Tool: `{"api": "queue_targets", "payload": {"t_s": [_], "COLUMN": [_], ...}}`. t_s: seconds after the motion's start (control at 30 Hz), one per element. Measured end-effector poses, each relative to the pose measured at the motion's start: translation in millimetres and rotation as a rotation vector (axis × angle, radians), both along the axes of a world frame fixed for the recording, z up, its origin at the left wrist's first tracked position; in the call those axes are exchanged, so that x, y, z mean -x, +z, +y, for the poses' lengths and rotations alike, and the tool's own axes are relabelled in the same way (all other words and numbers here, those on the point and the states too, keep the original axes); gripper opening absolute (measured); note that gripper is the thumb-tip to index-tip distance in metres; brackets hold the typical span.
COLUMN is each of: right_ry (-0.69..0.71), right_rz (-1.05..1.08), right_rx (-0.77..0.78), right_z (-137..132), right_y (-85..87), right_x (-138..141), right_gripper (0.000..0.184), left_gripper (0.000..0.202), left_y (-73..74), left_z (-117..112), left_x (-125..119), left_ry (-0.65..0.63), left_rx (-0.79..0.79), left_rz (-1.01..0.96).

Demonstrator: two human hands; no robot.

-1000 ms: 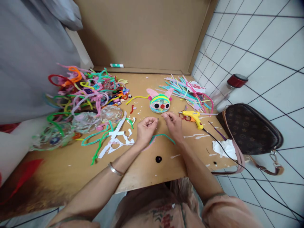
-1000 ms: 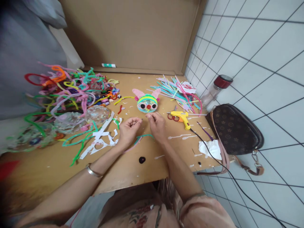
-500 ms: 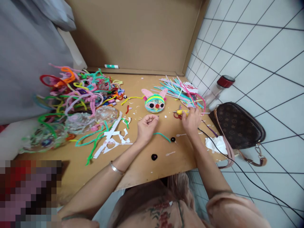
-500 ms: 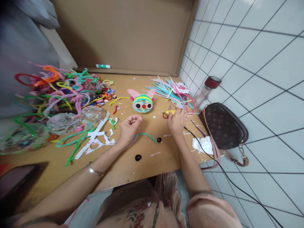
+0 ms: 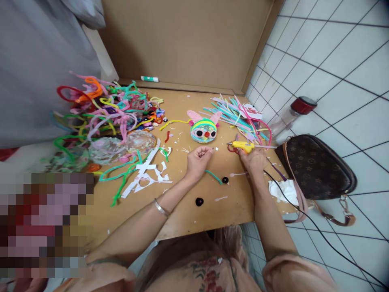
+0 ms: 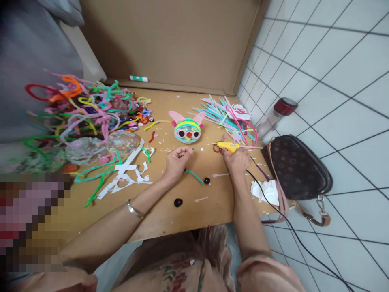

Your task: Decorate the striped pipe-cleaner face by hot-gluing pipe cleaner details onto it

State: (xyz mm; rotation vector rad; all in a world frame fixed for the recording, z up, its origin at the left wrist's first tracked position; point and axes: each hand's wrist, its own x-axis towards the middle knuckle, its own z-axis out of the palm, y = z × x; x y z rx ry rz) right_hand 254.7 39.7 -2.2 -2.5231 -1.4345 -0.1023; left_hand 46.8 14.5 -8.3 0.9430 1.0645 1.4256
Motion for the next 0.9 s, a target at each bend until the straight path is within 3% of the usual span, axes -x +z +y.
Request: {"api": "queue_targets", "payload": {"t_s": [0.27,0.43,0.57,0.7,0.9], "right_ry": [-0.054,-0.053,0.108,0.26,0.324], "right_rz": [0.151,0.339,0.371,0.2,0.016], "right_rx": [-0.16,-0.456,-0.747,-0.722,-0.694], "right_z": [3,-5,-15,-27,-29], "right_y": [-6.5,1.0,9.0,10.4,6.4], "right_x": [-10,-9,8,30,44], "right_gripper": [0.05,0.049,0.051,0.046,0.038], "left_gripper": [0.037,0.043,0.044,0.045,0.047], "left_y": [1.4,8.8,12.2,13.6,12.8], "left_z": [-2,-3,-3,-3,-3], "left_x": [2,7,12,13,11], "left_ry": [-0.074,-0.223,-0.288,-0.285,-0.249], "left_rx": [0.124,0.234,0.278,0.314,0.327], "left_rz": [-0.204,-0.432,-0.552,-0.605,-0.598]}}
